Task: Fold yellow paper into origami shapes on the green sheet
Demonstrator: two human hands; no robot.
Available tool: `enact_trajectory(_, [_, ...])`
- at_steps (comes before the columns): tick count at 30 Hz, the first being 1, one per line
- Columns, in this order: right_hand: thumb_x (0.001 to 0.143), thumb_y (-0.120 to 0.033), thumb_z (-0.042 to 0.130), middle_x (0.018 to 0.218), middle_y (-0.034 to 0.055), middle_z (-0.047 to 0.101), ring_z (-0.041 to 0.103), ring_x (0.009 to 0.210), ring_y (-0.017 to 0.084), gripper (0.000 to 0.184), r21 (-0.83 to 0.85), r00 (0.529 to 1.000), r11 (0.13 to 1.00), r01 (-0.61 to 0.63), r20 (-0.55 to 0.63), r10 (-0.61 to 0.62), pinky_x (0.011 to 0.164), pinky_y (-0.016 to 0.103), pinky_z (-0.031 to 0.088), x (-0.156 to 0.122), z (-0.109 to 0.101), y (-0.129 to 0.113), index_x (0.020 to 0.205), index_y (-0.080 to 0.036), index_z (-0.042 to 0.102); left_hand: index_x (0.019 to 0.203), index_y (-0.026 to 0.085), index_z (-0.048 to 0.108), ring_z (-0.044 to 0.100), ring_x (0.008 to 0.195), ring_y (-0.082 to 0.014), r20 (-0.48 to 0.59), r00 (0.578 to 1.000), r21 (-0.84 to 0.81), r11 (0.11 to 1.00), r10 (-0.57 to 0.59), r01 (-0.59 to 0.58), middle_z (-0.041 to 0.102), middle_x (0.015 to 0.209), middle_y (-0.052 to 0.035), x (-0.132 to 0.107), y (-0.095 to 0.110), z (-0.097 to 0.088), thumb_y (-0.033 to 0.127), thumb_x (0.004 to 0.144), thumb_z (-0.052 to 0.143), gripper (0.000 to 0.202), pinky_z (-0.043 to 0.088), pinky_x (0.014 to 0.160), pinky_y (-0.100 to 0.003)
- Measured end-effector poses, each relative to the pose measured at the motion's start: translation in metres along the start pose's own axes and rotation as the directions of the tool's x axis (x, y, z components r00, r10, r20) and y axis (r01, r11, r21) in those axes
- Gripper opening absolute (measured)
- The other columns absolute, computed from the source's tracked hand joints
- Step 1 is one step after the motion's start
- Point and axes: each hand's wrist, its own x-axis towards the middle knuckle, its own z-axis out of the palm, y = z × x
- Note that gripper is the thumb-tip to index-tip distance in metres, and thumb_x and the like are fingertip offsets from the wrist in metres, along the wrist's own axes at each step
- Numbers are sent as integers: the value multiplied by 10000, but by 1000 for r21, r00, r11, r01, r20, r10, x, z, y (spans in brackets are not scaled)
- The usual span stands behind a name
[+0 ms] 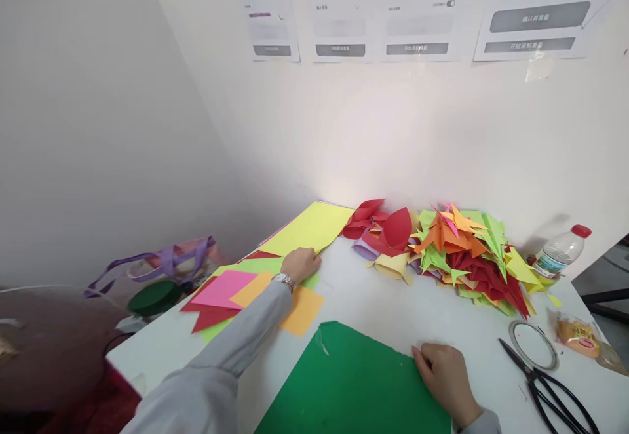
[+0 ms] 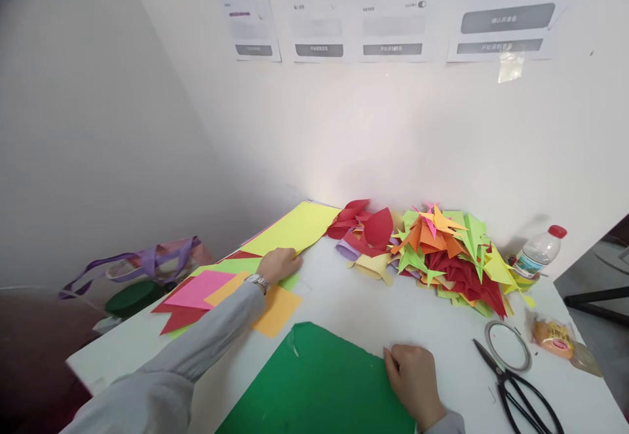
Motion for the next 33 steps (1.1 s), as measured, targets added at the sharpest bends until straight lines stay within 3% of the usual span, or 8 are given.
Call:
enact_trajectory(9, [949,-360,411,466,-12,550,475,430,112,486,-29,1000,1000,11,-8,-11,509,261,218,0,-2,-1,496,-195,469,1181,158,570,602,1027,-250,-23,992,-381,919,-123,105,589,1199,-71,3,-31,-18,374,900,580,355,529,853,-436])
enact_trajectory(15, [957,-347,397,469,-12,541,474,437,105,483,-16,1000,1000,18,-12,-18,512,259,212,-1,-2,0,506,-188,469,1192,168,558,607,1019,-229,-23,976,-671,727,-217,146,587,1199,-85,6,-41,-14,364,900,582,352,536,845,-434])
enact_trajectory(22, [957,-357,407,467,-16,540,466,428,102,486,-20,1000,1000,19,-17,-19,509,255,211,-1,-1,1,506,-187,469,1197,167,553,607,1016,-223,-111,962,-836,546,-248,44,586,1202,-90,4,-43,-8,355,903,580,350,535,844,-434])
enact_trajectory(27, [957,-371,405,465,-16,536,472,439,106,492,-32,1000,999,13,-4,-13,506,249,223,-1,-1,1,504,-188,468,1196,166,554,609,1012,-222,-275,913,-823,565,-301,-62,587,1199,-89,-2,-46,-8,354,904,580,349,536,841,-432])
enact_trajectory(30, [959,-386,406,464,-19,535,470,432,105,498,-38,1000,999,18,-5,-18,509,250,234,-1,-1,2,506,-191,477,1201,165,551,608,1010,-221,-417,853,-763,632,-314,-140,586,1200,-89,-10,-51,-13,352,905,578,351,534,842,-432])
enact_trajectory(33, [961,-407,393,469,-16,540,474,435,112,510,-37,1000,999,8,0,-8,511,255,237,0,0,2,506,-194,484,1173,159,565,616,981,-213,-567,783,-660,709,-253,-248,601,1162,-79,-24,-53,-18,362,906,576,336,536,827,-420])
